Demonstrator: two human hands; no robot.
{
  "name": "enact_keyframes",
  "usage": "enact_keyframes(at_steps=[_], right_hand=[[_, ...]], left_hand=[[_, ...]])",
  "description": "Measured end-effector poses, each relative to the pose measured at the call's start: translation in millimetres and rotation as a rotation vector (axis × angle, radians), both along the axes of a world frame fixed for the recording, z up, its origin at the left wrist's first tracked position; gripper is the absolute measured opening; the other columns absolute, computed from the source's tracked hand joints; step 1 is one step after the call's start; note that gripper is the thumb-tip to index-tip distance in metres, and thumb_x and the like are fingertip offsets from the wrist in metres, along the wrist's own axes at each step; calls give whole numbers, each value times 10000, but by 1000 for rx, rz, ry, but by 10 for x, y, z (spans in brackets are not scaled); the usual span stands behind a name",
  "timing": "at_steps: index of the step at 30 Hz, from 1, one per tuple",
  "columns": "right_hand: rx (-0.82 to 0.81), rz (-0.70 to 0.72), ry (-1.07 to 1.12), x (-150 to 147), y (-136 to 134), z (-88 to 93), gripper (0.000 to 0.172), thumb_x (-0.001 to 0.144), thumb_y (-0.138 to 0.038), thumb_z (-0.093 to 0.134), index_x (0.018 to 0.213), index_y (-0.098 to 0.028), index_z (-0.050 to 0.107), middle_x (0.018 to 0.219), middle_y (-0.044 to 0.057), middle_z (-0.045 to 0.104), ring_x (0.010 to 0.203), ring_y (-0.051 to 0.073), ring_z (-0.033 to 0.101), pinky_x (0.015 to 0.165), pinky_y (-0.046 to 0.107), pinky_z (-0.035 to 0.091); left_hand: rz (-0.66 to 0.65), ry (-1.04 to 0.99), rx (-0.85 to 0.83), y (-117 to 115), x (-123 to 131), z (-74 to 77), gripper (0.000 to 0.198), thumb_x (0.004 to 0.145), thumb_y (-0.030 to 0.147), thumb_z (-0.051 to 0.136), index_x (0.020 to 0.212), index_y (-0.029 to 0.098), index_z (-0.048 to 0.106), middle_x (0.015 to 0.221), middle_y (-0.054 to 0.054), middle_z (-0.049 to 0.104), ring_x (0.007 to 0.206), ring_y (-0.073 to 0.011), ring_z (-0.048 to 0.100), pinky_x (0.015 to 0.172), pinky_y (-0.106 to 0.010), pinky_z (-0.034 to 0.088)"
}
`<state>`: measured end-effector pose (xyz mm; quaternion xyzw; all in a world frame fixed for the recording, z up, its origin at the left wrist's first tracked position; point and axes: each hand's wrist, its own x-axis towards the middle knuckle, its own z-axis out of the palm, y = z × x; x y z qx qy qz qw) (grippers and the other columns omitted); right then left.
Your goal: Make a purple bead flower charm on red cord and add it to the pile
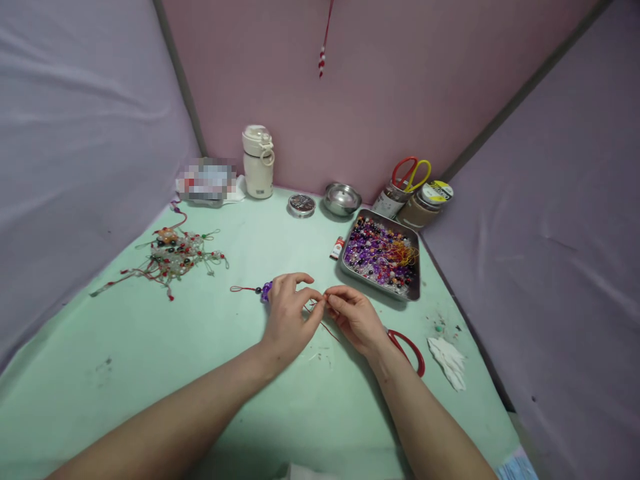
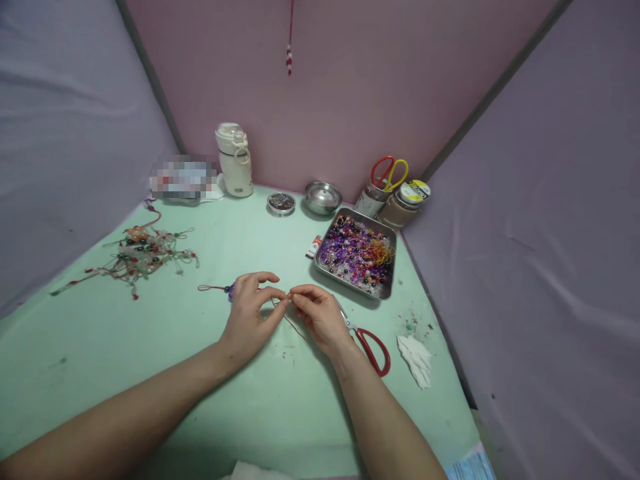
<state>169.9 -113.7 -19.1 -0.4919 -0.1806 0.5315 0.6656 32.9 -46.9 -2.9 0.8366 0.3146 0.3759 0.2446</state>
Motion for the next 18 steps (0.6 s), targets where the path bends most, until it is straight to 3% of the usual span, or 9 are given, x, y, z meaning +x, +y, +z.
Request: enact_keyframes(at_steps=[18], right_hand=[[-6, 1, 7, -15, 10, 16, 215, 616, -294, 849, 767, -190, 736, 766, -8, 658, 599, 69, 479, 579, 226, 379]], left_hand=[[30, 27, -36, -10, 4, -1, 113, 821, 179, 604, 743, 230, 669, 1066, -50, 616, 1050, -246, 476, 911, -442, 374]])
